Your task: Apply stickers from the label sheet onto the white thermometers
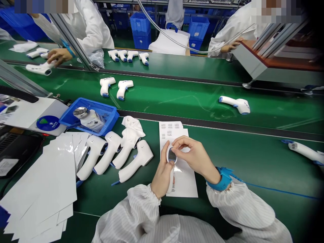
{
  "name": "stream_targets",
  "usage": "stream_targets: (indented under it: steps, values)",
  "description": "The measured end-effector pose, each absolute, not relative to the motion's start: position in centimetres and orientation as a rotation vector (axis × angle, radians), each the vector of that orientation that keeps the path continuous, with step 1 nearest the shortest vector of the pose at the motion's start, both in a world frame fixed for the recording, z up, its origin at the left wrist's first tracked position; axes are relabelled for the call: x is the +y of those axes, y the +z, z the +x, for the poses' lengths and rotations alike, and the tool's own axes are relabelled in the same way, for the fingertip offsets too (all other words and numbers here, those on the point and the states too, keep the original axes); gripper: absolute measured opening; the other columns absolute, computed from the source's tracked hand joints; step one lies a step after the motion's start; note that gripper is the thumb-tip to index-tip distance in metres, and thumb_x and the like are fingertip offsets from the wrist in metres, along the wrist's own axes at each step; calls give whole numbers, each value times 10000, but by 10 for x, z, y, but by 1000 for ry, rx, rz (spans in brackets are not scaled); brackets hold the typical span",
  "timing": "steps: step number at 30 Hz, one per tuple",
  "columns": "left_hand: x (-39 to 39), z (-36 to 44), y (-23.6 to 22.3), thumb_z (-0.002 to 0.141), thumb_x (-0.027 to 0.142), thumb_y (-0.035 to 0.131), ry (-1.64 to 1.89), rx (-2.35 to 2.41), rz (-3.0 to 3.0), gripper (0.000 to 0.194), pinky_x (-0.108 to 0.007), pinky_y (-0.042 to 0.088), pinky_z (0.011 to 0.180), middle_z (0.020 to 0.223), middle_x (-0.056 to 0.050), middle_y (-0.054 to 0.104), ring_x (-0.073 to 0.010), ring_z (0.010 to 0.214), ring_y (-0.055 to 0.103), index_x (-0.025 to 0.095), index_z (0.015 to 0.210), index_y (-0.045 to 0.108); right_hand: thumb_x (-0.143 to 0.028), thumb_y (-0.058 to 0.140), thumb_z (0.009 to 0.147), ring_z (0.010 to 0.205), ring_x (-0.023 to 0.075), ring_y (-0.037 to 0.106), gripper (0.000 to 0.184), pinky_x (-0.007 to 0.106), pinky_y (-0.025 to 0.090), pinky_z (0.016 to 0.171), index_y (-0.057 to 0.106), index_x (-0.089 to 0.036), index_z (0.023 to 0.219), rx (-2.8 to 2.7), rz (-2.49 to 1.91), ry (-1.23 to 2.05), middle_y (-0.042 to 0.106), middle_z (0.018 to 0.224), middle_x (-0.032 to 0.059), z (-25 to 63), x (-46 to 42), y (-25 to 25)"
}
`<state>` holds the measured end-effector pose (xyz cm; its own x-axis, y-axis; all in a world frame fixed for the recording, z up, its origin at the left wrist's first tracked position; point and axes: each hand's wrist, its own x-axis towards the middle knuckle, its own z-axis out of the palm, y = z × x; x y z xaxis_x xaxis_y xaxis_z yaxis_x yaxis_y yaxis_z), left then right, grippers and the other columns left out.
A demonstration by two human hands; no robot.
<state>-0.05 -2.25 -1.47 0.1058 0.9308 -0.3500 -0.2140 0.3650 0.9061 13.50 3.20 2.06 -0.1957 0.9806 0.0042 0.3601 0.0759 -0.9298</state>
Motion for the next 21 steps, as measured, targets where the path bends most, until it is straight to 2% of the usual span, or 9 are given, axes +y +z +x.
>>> stream_targets:
  steps: [2,5,8,11,13,15,17,19,21]
  values:
    - [-22,0,-15,861,297,529,1007,1156,824,625,-444,383,1099,1343,-61,577,-341,1352,405,273,1469,386,-218,624,788,782,173,640,70,316,515,726,636,-212,720,-1658,-1352,1109,688,836,20,135,32,20]
    - [-23,0,-16,864,327,528,998,1151,821,630,-448,444,1038,1341,-63,576,-341,1246,517,287,1473,374,-218,612,811,790,173,636,79,320,512,739,625,-214,733,-1674,-1356,1092,685,844,17,135,32,19]
    - [-25,1,-16,878,368,509,949,1125,777,655,-453,501,950,1341,-75,567,-322,1070,631,308,1499,310,-248,591,861,868,181,635,41,337,512,797,618,-223,879,-1687,-1333,1088,684,941,27,136,28,17]
    - [-25,1,-15,895,405,484,913,1115,740,680,-438,531,882,1263,-91,608,-299,954,667,304,1522,242,-257,652,835,1055,217,592,258,375,492,901,586,-245,1084,-1790,-1239,1087,640,1142,56,136,22,12]
    - [-25,1,-15,901,418,467,894,1109,730,695,-391,559,769,1212,-93,630,-255,812,677,305,1531,197,-256,654,844,1084,228,580,263,386,487,915,597,-249,1100,-1823,-1200,1046,633,1158,66,136,20,6]
    - [-25,2,-15,905,413,449,880,1097,739,683,-331,538,587,1255,-89,606,-165,581,618,334,1527,181,-258,592,899,1022,218,611,132,376,499,885,637,-245,1023,-1780,-1202,968,670,1069,59,136,21,0]
    - [-26,4,-16,909,395,426,874,1081,750,649,-295,458,456,1369,-86,527,-80,429,497,373,1513,189,-256,547,931,967,207,635,118,363,506,858,663,-241,947,-1735,-1208,906,698,988,47,136,23,-4]
    - [-28,4,-17,908,379,409,871,1066,746,643,-282,400,408,1446,-92,449,-43,383,435,391,1508,178,-250,525,941,954,203,642,146,357,509,851,666,-242,906,-1712,-1221,892,705,958,41,134,24,-6]
    - [-28,2,-17,882,350,437,881,1036,714,708,-282,405,421,1439,-99,457,-44,388,443,393,1516,124,-249,582,897,1026,215,622,94,374,494,908,642,-242,969,-1700,-1261,948,682,1038,48,132,19,-5]
